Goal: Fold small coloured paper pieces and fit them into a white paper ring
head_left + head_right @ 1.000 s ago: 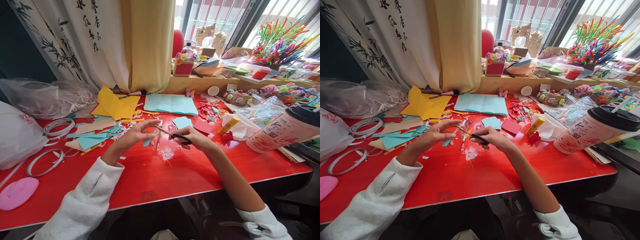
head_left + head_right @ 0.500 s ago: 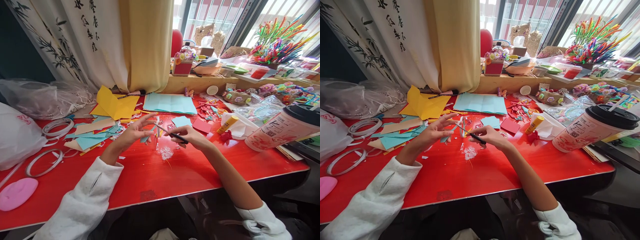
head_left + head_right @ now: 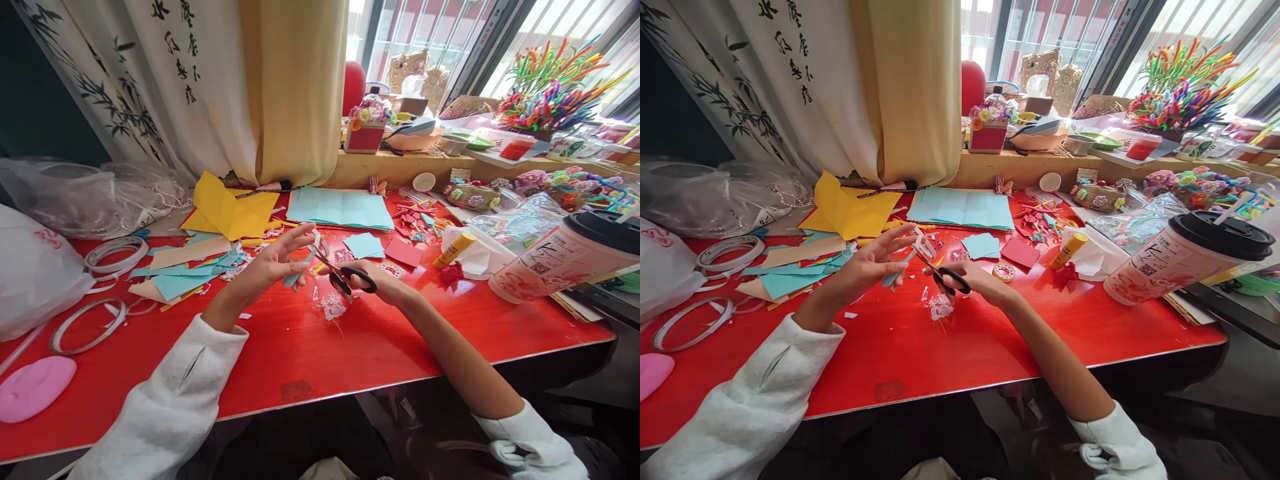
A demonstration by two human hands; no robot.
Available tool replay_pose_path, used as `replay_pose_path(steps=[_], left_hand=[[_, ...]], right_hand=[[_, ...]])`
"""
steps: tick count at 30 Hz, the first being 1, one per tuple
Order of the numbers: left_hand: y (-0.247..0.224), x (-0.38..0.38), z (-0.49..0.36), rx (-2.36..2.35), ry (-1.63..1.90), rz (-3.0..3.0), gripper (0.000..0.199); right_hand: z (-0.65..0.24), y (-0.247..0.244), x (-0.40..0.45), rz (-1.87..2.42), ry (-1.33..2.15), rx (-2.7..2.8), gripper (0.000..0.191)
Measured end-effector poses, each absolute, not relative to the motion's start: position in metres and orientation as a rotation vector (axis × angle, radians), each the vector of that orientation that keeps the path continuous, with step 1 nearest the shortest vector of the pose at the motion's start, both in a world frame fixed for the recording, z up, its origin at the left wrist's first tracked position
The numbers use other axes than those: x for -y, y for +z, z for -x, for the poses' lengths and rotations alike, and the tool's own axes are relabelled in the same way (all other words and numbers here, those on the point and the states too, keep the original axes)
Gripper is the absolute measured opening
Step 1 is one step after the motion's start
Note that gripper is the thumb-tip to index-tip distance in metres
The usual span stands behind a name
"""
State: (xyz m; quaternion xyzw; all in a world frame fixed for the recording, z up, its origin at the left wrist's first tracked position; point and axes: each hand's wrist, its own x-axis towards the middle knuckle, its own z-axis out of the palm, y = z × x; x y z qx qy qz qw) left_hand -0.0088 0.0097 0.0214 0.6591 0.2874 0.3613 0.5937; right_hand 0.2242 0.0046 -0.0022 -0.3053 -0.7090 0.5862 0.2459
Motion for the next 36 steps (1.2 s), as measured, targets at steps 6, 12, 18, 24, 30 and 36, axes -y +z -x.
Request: replay_pose_path(steps=[6,12,18,24,30,36], left_hand=[[0.021,-0.007,0.005,-0.658,0.850,-1.519,0.057],[0.021,-0.010,0.007,-0.639,0.940,-1.504,0.063],[0.026,-0.009,0.008,-0.623,0.928,-1.509,0.061],[0.019,-0.013,0.007,-0.745,0.885,-1.612,0.060],[0.008,-0.027,0.017,-1.168,1.101,-2.020,0.039],[0.000,-0.035,0.020,-1.131,1.093,-1.773,0.038]], right_hand=[[-0.223,-0.003,-0.005,0.806,1.572,2.014,0.073],[-0.223,-0.004,-0.007,0.819,1.558,2.150,0.077],[-0.222,-0.005,-0.007,0.807,1.536,2.225,0.081],[-0.222,-0.004,-0.007,0.945,1.429,2.186,0.075],[-0.229,-0.003,-0.010,1.003,1.245,2.177,0.061],[-0.229,-0.002,-0.011,0.886,1.129,1.798,0.065]])
